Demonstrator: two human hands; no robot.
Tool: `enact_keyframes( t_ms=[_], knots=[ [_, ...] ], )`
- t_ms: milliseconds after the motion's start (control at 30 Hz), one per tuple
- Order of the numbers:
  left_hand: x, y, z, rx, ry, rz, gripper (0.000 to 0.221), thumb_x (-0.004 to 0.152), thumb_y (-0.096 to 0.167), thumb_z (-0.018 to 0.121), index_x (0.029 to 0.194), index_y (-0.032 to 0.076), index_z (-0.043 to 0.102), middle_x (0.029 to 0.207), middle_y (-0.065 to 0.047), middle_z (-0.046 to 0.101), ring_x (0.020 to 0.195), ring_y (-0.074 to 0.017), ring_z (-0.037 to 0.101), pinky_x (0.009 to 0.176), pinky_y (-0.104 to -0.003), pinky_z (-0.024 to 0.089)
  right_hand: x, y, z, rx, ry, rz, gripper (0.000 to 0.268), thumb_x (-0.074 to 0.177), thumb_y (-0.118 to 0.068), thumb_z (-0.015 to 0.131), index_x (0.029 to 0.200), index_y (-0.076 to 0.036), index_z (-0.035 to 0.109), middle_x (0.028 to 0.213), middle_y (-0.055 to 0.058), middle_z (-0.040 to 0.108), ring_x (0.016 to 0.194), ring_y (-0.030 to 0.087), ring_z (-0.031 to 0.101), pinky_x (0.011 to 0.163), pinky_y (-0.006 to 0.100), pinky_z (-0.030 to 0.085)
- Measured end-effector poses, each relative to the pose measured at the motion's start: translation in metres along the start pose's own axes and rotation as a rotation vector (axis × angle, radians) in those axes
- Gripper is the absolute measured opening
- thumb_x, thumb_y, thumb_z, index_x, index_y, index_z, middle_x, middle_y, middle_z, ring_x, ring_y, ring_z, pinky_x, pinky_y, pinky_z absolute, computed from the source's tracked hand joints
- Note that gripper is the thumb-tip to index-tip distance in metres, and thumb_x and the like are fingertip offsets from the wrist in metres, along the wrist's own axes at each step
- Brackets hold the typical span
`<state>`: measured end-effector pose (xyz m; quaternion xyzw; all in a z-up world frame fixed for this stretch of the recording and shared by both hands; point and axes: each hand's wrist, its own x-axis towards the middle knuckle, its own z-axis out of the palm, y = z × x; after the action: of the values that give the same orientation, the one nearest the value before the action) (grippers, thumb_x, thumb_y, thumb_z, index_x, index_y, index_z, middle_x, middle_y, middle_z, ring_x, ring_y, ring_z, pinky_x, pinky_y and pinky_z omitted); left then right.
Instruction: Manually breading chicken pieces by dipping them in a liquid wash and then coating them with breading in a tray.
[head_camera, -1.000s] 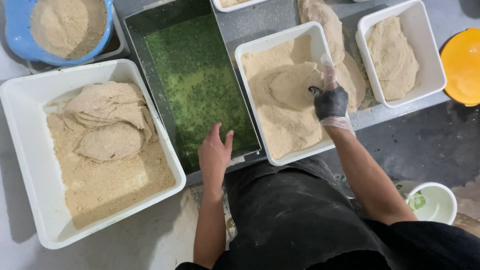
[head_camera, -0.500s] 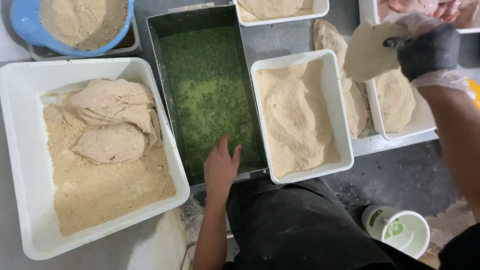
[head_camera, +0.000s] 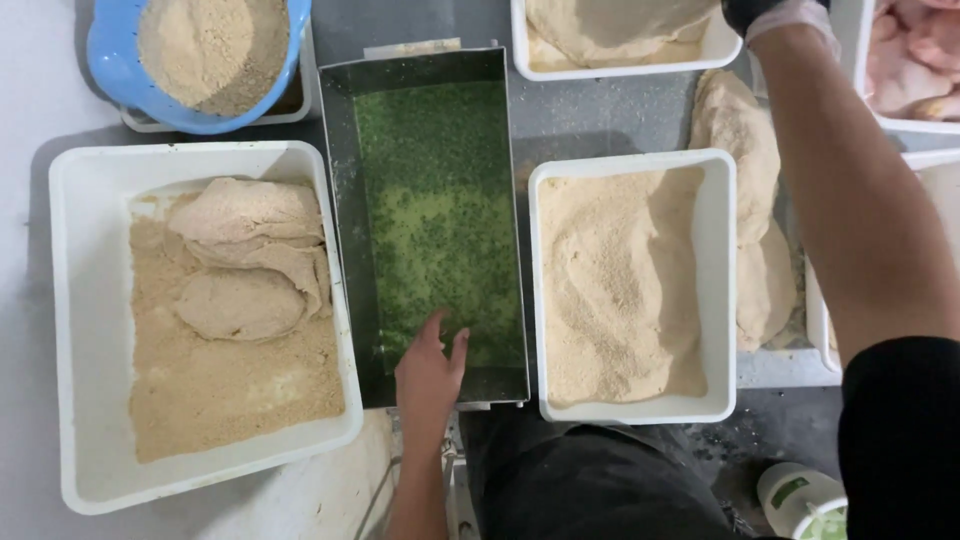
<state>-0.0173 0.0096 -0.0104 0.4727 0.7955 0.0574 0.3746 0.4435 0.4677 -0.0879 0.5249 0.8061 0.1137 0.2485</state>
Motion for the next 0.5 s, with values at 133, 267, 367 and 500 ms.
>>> enact_keyframes(
  t_ms=[133,267,367,500],
  knots=[
    [0.0,0.003,0.006,0.036,0.046,-0.003,0.052,0.109,0.04,0.054,0.146,0.002,0.054,0.12,-0.024,0.071,0.104,-0.0327,0.076,0.078,-0.047,0.065,-0.004,-0.062,0.055,0.259,-0.013,-0.085,0.019,0.084,-0.023,0.071,0.103,-0.027,0.074,0.091,-0.005,0.077,0.08,0.016,0.078,0.06,0.031,0.059],
    [0.006,0.003,0.011,0.036,0.047,-0.095,0.052,0.109,0.04,0.054,0.146,0.004,0.055,0.121,-0.021,0.072,0.106,-0.0308,0.076,0.079,-0.047,0.065,-0.024,-0.134,0.095,0.518,-0.007,-0.152,0.022,0.086,-0.022,0.072,0.108,-0.024,0.073,0.094,-0.003,0.077,0.083,0.018,0.077,0.065,0.032,0.059],
    [0.007,-0.002,0.017,0.063,0.05,-0.108,0.053,0.108,0.041,0.056,0.147,0.005,0.055,0.121,-0.021,0.072,0.106,-0.0313,0.076,0.08,-0.049,0.065,-0.078,-0.182,0.108,0.701,-0.026,-0.169,0.025,0.087,-0.022,0.073,0.112,-0.022,0.072,0.097,-0.001,0.078,0.085,0.019,0.077,0.068,0.033,0.06],
    [0.008,0.001,0.018,0.056,0.121,-0.084,0.05,0.107,0.039,0.06,0.144,0.005,0.059,0.124,-0.021,0.072,0.106,-0.0338,0.075,0.081,-0.05,0.064,-0.151,-0.224,0.061,0.929,-0.011,-0.147,0.028,0.089,-0.021,0.074,0.117,-0.02,0.071,0.101,0.002,0.078,0.087,0.02,0.077,0.073,0.034,0.06]
  ],
)
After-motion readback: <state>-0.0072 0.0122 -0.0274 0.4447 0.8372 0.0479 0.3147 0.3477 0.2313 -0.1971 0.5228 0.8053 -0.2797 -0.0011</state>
